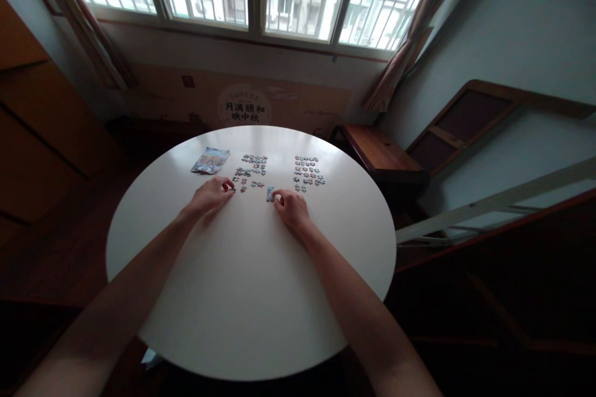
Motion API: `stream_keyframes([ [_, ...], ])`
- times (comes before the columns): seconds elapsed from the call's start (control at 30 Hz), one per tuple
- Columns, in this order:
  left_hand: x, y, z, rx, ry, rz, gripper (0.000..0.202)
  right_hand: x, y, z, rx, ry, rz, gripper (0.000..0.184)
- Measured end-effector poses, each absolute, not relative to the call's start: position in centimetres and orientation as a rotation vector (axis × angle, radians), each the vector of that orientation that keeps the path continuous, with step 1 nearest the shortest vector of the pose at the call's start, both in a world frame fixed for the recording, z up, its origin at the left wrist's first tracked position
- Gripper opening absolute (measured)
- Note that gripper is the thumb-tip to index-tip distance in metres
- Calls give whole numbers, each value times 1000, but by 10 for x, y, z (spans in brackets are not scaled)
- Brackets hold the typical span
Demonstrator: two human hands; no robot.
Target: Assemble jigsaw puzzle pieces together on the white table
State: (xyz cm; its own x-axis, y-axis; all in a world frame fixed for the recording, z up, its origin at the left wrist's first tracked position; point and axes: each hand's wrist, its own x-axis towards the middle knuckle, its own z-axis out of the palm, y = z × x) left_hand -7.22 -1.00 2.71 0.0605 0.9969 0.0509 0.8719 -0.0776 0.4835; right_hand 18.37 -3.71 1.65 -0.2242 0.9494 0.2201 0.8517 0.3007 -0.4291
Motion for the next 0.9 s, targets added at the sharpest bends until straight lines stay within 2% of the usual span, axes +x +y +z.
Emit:
stream_keyframes([
  [0.33,-75,-9,27,2039,1830,553,29,185,-37,14,-1581,-2115,324,24],
  [0.5,-72,-6,20,1907,1844,844,28,185,-36,13,-1585,-2115,318,26],
  [0.63,-54,-7,16,1830,1557,1096,33,184,-34,11,-1530,-2027,337,29],
  [0.9,-11,-29,13,1583,1202,1222,36,177,-33,7,-1104,-1987,531,21],
])
